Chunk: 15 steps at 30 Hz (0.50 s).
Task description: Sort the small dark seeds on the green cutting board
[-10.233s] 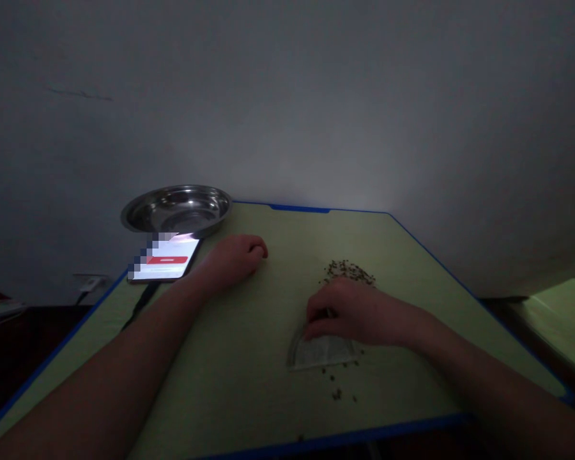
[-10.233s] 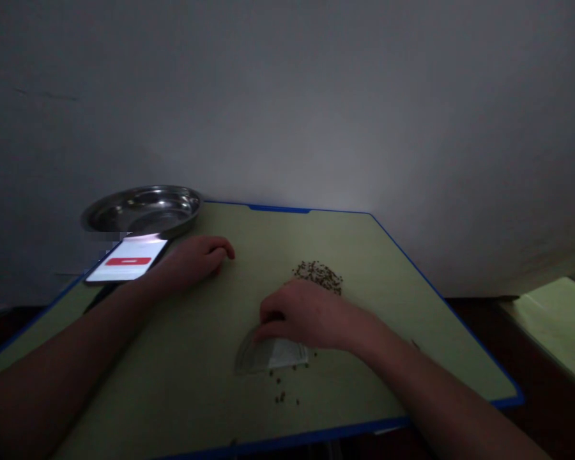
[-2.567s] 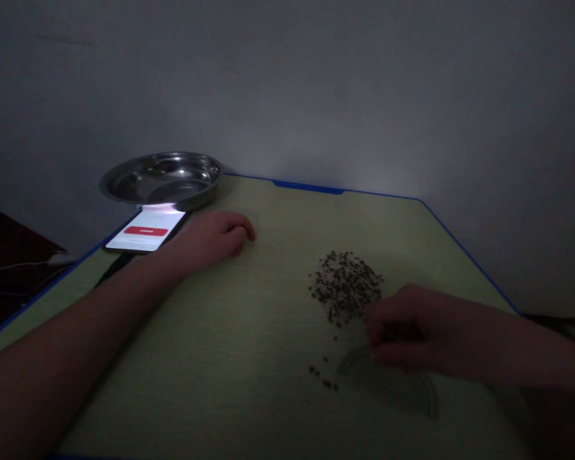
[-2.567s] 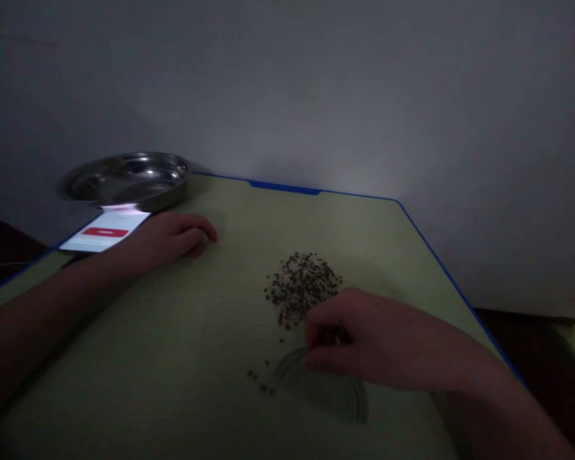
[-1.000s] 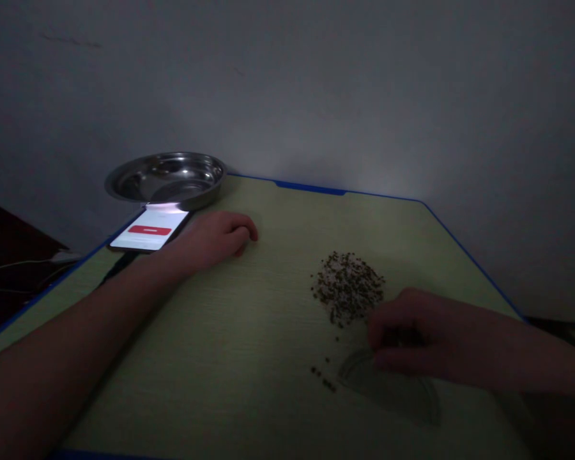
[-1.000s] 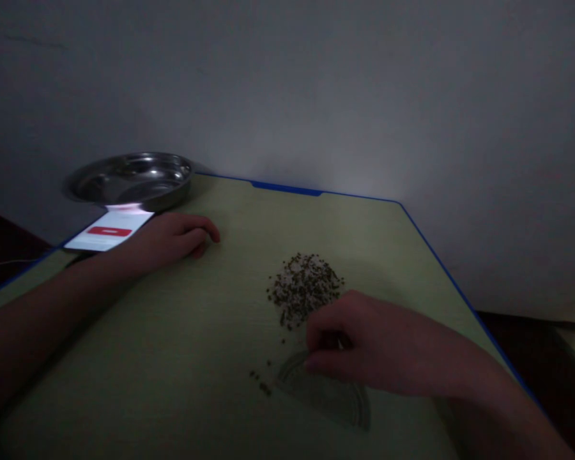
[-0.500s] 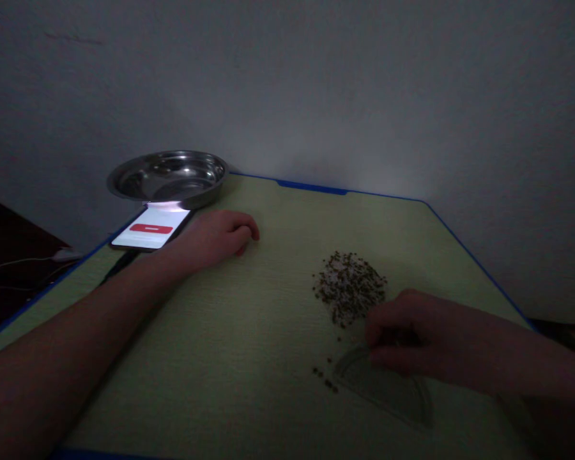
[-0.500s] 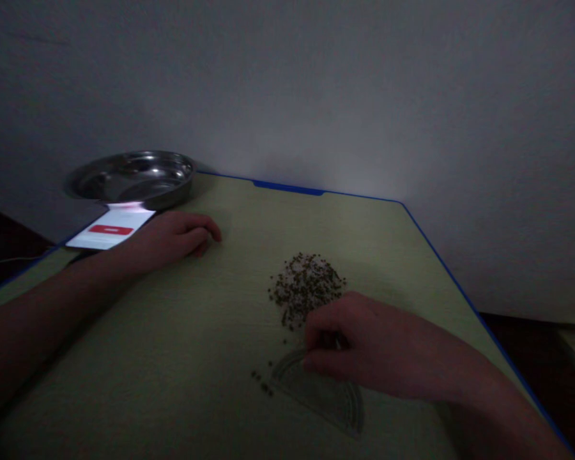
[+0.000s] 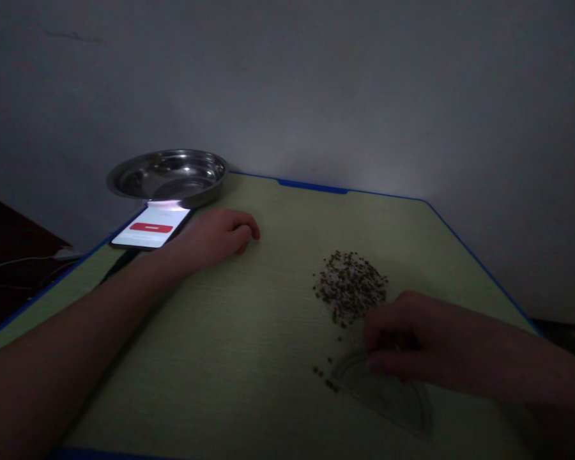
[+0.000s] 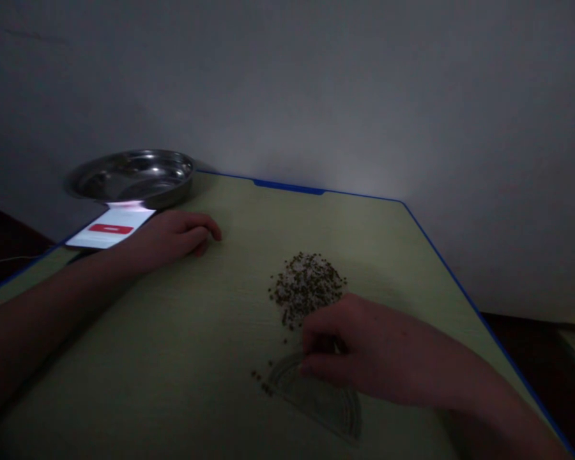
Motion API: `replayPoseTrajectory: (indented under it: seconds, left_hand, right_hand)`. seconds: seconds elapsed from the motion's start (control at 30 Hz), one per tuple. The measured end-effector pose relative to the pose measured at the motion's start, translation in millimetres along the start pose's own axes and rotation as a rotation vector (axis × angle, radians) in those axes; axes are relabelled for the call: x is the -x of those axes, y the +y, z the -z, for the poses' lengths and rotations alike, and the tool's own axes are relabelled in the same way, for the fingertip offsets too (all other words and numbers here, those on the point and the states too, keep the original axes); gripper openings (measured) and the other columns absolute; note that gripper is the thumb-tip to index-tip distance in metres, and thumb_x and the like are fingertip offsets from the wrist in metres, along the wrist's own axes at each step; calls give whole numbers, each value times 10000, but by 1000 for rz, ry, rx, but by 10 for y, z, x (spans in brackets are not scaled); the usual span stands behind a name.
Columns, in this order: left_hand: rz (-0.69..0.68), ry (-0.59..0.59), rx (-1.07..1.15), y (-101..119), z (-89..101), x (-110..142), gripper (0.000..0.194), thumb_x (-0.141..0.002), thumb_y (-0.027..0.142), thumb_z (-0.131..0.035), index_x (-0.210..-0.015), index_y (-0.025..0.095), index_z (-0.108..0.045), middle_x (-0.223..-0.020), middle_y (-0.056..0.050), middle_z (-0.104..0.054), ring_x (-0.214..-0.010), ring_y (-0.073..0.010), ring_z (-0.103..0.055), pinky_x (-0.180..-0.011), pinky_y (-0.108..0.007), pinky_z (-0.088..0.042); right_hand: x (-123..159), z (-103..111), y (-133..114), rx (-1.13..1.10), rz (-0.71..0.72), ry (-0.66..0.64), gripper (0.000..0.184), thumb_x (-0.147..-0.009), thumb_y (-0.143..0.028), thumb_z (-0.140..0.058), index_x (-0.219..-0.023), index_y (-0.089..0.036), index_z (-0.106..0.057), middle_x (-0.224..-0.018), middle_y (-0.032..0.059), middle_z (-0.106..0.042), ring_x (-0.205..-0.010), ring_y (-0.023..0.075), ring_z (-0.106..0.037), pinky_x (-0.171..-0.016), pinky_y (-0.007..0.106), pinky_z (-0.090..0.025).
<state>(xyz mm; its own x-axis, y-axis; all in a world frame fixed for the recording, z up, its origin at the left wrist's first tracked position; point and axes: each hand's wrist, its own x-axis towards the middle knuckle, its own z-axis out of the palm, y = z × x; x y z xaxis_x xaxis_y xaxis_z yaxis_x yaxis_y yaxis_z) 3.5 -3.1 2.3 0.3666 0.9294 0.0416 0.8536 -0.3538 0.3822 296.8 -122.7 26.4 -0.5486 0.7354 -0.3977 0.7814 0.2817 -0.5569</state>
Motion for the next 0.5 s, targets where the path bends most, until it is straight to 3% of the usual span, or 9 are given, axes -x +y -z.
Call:
replayPoseTrajectory:
  seconds: [0.5]
  left_hand:
    - [17,-8,-11,-1,3,0,340,-775,299,-392,-872,212,-706,-610,17,-657,-550,-146,-537,-557,-259,-362]
  right_hand:
    - [4,0,36,17,-36,5,170,-847,-347,-588,-747,-226,-652,-671,-37,-610,-598,111,-540,-497,221,-344]
